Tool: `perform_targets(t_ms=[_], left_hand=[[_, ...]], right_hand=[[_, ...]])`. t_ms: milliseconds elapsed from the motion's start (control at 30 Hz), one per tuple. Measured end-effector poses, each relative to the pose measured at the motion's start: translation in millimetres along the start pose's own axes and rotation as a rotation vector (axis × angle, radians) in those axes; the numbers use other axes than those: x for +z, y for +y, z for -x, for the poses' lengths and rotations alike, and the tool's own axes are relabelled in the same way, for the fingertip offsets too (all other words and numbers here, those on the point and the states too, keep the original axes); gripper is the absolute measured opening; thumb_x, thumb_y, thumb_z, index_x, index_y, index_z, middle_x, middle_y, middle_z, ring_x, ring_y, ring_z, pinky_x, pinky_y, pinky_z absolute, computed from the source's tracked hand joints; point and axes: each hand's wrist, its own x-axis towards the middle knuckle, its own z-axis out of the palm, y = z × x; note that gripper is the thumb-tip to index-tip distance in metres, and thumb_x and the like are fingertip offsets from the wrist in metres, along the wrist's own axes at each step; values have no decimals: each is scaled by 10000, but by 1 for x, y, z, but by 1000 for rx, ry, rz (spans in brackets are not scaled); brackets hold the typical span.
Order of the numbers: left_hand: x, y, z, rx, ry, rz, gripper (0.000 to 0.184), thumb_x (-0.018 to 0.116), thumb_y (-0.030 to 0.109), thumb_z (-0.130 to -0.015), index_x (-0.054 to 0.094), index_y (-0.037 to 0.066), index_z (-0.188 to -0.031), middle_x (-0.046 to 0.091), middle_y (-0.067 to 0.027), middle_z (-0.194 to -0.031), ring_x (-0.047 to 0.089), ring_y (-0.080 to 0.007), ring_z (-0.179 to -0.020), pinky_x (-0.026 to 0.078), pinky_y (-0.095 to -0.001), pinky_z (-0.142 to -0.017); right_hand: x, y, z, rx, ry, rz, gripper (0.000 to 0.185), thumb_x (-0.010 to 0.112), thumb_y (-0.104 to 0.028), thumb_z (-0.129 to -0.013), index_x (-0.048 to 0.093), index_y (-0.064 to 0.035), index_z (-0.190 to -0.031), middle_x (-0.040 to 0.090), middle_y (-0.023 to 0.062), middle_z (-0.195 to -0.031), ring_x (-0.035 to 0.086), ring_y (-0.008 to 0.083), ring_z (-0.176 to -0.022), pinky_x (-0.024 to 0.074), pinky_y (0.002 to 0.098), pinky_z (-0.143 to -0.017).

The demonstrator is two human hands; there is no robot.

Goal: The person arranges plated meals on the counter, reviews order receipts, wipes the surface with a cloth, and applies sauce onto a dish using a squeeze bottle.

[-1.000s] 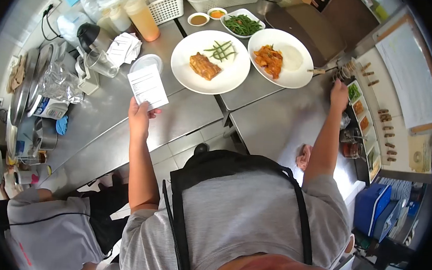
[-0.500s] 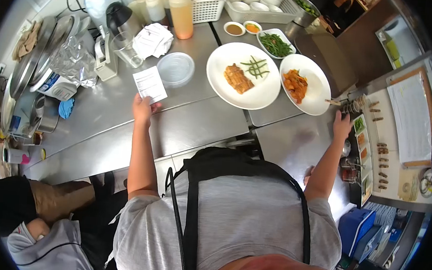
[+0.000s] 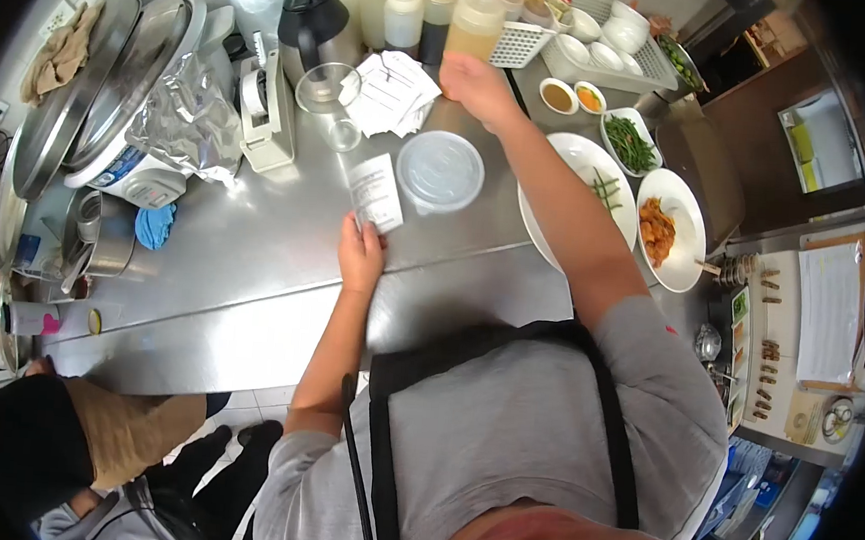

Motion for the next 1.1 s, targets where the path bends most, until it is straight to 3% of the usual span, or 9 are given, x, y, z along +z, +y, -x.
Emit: perform_targets(t_ms=[33, 100, 167, 233, 333, 533, 733, 833, 1100], left_hand=[[0, -5, 0, 16, -2, -2, 143, 400, 94, -851, 446, 0, -948, 572, -79, -690, 545, -119, -537, 446, -250, -514], [0, -10, -1, 22, -6, 20, 160, 412, 104, -853, 450, -3, -966, 580, -81, -706, 556, -125, -551, 455, -250, -529], [0, -7, 1, -2, -16, 61, 172, 420, 109, -855, 448, -5, -982, 581, -77, -709, 559, -128, -555, 458, -248, -538], [-1, -10, 1, 10, -30, 48, 172, 422, 106, -855, 446, -8, -981, 581, -74, -710, 560, -129, -557, 458, -247, -539], [-2, -12, 2, 14, -37, 56, 181, 421, 120, -853, 447, 6, -991, 585, -74, -682, 575, -149, -561, 455, -265, -535], [-1, -3, 2, 32, -26, 89, 182, 422, 149, -851, 472, 43, -990, 577, -68, -630, 584, -173, -552, 456, -298, -536], [-4, -6, 2, 52, -58, 36, 187, 415, 144, -855, 472, 36, -996, 580, -84, -663, 583, -169, -559, 452, -297, -534], [-3, -9, 1, 41, -73, 41, 190, 409, 140, -857, 466, 33, -1003, 581, -87, -664, 583, -170, -562, 452, -295, -534], [-2, 0, 1, 44, -61, 82, 174, 381, 91, -860, 439, -17, -983, 588, -94, -735, 559, -129, -575, 449, -252, -558]], right_hand=[[16, -4, -22, -85, 34, 51, 397, 526, -165, -804, 452, -5, -1159, 554, 112, -1045, 542, 151, -918, 442, 290, -779], [35, -12, -80, -359, 395, 409, 501, 633, -214, -690, 470, 39, -1090, 566, 158, -967, 546, 205, -878, 429, 280, -753], [51, 3, -156, -329, 863, 712, 542, 651, -194, -653, 434, -24, -1120, 549, 159, -986, 543, 239, -885, 430, 311, -762], [39, 16, -202, -124, 525, 910, 645, 609, -263, -708, 343, -26, -1247, 379, 213, -1264, 358, 367, -1166, 317, 360, -959], [33, -5, -220, 65, 525, 794, 534, 596, -267, -714, 456, 3, -1153, 490, 231, -1137, 496, 348, -1020, 415, 386, -843], [11, -23, -211, -48, 20, 847, 486, 573, -290, -731, 488, 25, -1092, 567, 226, -996, 553, 319, -935, 432, 369, -812], [18, -9, -218, 110, 604, 578, 521, 500, -313, -764, 400, -29, -1189, 546, 221, -1047, 540, 347, -951, 414, 409, -830], [13, -72, -160, 6, 409, 862, 500, 458, -318, -784, 371, -59, -1203, 543, 221, -1049, 533, 355, -963, 415, 414, -830], [-7, -116, -134, -166, 360, 926, 458, 529, -179, -724, 409, -51, -1148, 553, 229, -1002, 540, 346, -944, 436, 401, -792]])
